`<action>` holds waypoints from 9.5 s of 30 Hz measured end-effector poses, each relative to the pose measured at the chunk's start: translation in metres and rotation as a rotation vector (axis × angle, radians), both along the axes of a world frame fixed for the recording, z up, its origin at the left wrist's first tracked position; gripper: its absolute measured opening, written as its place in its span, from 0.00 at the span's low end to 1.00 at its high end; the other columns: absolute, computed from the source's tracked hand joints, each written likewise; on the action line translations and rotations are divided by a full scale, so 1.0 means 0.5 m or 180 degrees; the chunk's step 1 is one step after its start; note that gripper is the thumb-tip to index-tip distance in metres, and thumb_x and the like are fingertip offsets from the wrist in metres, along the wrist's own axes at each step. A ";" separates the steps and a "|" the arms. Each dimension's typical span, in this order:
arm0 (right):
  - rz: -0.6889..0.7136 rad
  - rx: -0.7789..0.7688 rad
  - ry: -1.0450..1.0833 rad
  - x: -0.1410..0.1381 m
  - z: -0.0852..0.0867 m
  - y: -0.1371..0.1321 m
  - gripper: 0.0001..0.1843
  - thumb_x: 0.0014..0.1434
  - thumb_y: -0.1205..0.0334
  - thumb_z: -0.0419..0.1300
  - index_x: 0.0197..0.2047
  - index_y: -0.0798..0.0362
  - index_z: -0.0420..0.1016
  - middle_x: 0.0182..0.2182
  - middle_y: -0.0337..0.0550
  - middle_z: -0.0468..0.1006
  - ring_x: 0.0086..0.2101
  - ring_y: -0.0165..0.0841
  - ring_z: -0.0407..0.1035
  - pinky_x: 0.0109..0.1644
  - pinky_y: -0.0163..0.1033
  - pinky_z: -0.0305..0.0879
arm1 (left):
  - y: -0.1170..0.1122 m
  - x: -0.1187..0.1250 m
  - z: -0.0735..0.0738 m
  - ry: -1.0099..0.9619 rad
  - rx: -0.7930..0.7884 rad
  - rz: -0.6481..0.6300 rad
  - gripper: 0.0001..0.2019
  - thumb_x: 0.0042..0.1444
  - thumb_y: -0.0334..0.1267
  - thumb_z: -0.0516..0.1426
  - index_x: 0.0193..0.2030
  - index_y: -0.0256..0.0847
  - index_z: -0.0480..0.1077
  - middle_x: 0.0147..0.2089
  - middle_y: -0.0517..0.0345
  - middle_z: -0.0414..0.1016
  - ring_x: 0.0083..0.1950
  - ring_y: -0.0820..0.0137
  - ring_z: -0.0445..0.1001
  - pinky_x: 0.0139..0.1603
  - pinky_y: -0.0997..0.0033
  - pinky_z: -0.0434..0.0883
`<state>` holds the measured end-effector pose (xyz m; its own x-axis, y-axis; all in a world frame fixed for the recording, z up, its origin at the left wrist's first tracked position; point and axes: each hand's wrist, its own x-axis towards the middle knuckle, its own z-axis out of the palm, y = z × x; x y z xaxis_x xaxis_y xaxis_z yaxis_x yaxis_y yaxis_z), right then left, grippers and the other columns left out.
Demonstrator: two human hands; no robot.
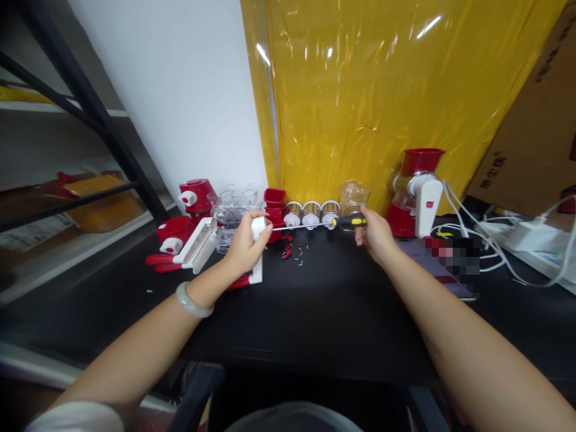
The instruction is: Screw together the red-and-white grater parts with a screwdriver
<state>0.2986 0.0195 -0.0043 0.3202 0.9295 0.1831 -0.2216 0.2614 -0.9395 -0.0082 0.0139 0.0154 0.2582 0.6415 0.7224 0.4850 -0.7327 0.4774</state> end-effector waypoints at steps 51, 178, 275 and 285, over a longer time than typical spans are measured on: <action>-0.0089 -0.0072 0.0231 -0.008 0.017 -0.008 0.08 0.58 0.60 0.56 0.29 0.54 0.69 0.13 0.37 0.67 0.11 0.28 0.60 0.14 0.31 0.57 | 0.001 -0.002 -0.003 0.0120 0.0032 0.0000 0.15 0.65 0.43 0.54 0.54 0.40 0.62 0.51 0.46 0.73 0.53 0.58 0.74 0.53 0.54 0.70; -0.0760 0.0481 0.0028 -0.025 0.014 -0.008 0.20 0.57 0.40 0.61 0.33 0.48 0.65 0.15 0.31 0.69 0.14 0.26 0.62 0.15 0.31 0.60 | 0.015 -0.002 -0.015 0.0103 -0.0244 0.0037 0.17 0.65 0.48 0.54 0.54 0.42 0.60 0.48 0.51 0.73 0.49 0.60 0.74 0.49 0.55 0.74; -0.0282 0.0086 0.0223 -0.008 0.023 -0.005 0.07 0.60 0.56 0.56 0.37 0.51 0.69 0.18 0.38 0.73 0.17 0.31 0.71 0.20 0.33 0.67 | 0.017 -0.007 -0.013 0.0094 -0.0034 -0.0033 0.16 0.66 0.46 0.53 0.56 0.43 0.60 0.50 0.50 0.73 0.52 0.60 0.74 0.52 0.55 0.74; -0.0334 0.0275 0.0170 -0.010 0.017 -0.002 0.15 0.59 0.45 0.61 0.33 0.46 0.66 0.16 0.35 0.70 0.16 0.32 0.68 0.17 0.36 0.66 | 0.020 -0.008 -0.016 0.0091 -0.0061 -0.0013 0.17 0.66 0.46 0.53 0.57 0.42 0.59 0.51 0.49 0.72 0.51 0.61 0.74 0.51 0.56 0.74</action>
